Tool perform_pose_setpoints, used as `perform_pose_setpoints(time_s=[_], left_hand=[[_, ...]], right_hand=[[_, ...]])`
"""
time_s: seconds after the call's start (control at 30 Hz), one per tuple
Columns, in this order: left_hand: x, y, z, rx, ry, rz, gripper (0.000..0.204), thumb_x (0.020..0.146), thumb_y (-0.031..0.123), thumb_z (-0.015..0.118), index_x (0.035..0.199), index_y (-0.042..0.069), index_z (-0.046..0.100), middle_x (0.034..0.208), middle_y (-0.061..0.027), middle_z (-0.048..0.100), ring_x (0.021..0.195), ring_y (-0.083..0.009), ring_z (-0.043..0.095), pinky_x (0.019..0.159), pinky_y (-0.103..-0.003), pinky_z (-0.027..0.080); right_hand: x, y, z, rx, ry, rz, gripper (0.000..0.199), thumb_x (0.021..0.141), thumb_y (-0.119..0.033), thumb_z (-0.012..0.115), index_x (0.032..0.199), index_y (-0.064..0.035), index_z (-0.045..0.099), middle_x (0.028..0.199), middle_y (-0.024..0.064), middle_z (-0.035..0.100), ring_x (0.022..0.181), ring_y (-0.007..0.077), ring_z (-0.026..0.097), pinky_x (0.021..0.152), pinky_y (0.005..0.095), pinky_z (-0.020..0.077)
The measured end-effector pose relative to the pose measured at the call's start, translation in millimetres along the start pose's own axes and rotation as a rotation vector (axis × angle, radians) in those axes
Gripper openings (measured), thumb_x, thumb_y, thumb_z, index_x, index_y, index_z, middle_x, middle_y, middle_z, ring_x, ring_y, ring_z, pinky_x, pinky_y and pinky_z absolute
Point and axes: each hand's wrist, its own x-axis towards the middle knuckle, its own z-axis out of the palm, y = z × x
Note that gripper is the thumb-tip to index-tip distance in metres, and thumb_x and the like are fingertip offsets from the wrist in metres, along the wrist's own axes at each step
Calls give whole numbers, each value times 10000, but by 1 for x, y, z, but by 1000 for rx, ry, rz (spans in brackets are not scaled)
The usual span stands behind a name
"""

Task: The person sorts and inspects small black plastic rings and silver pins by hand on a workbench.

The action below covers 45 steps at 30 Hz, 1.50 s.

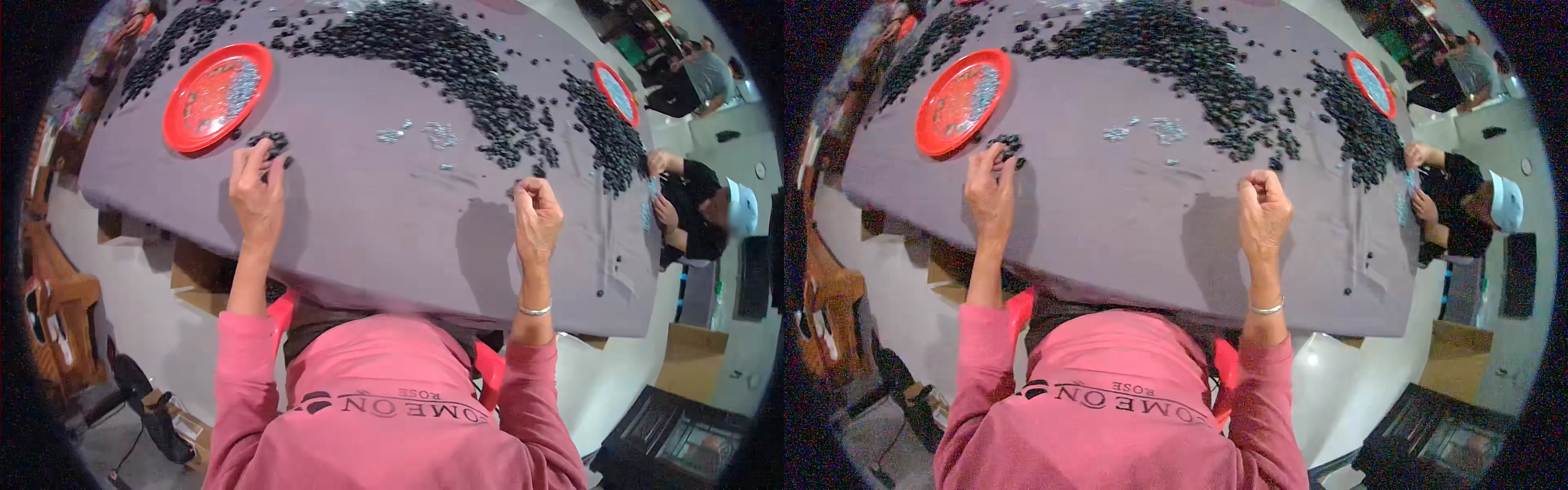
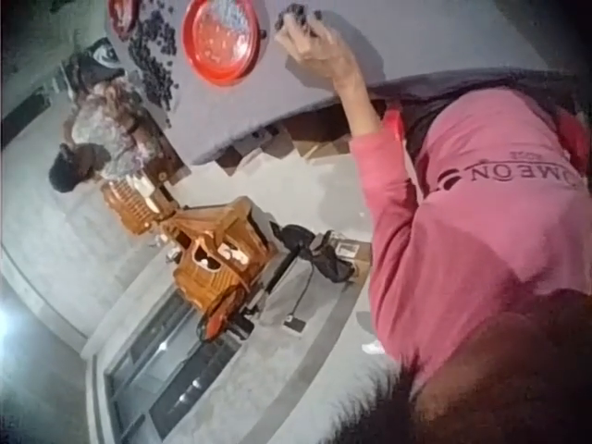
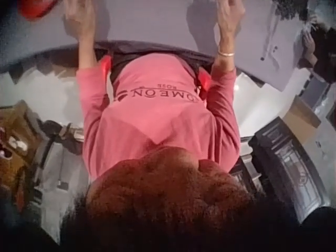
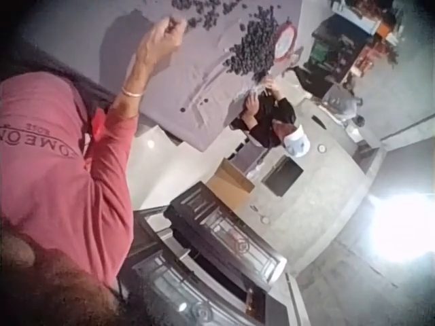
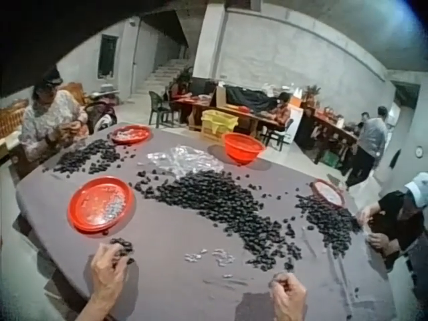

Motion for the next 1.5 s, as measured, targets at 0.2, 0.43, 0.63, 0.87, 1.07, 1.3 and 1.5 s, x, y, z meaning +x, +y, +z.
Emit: perform_pose_setpoints(time_s=[0.2,0.43,0.63,0.87,1.07,1.3,1.5], left_hand=[[-19,35,21,-98,26,13,244,810,-41,619,1049,8,624,884,-63,549,724,-157,565,612,-269,467],[-57,83,55,-376,-261,11,240,811,-18,630,1048,16,624,863,-35,530,733,-111,544,614,-226,454],[-58,89,61,-563,-370,-144,247,793,-9,649,1038,5,618,867,-38,541,752,-117,558,634,-235,478],[-59,82,60,-549,-382,-149,253,791,-8,649,1041,13,621,868,-47,552,769,-129,578,646,-240,492],[-59,77,50,-512,-403,-163,247,789,6,653,1033,15,623,859,-59,570,793,-156,602,684,-262,495],[-59,68,50,-503,-385,-96,225,796,-9,641,1019,7,614,860,-53,560,747,-134,566,677,-249,473],[-58,69,47,-533,-378,-122,228,788,-17,637,1015,-2,617,862,-71,581,764,-163,597,701,-271,492]], right_hand=[[36,52,-82,-266,172,-5,88,844,-67,599,902,-11,634,663,-53,518,597,34,418,525,201,344],[44,67,-97,-308,-112,25,217,813,-129,638,993,-7,636,781,58,611,701,88,541,618,253,439],[46,43,-63,-536,-171,-151,276,753,-102,653,1008,-1,618,845,122,580,701,226,553,656,334,458],[43,25,-20,-345,-209,-215,258,735,-59,647,984,2,617,823,118,562,660,211,530,627,315,448],[49,22,-9,-83,-247,-197,187,807,0,611,991,-11,638,831,8,580,717,72,519,645,210,431],[43,28,-22,-131,-83,-134,79,854,-45,618,920,-12,647,774,-29,566,683,33,468,595,191,387],[32,11,-9,-126,-201,-214,45,854,-23,613,888,-10,639,762,-34,564,663,31,462,578,192,385]])
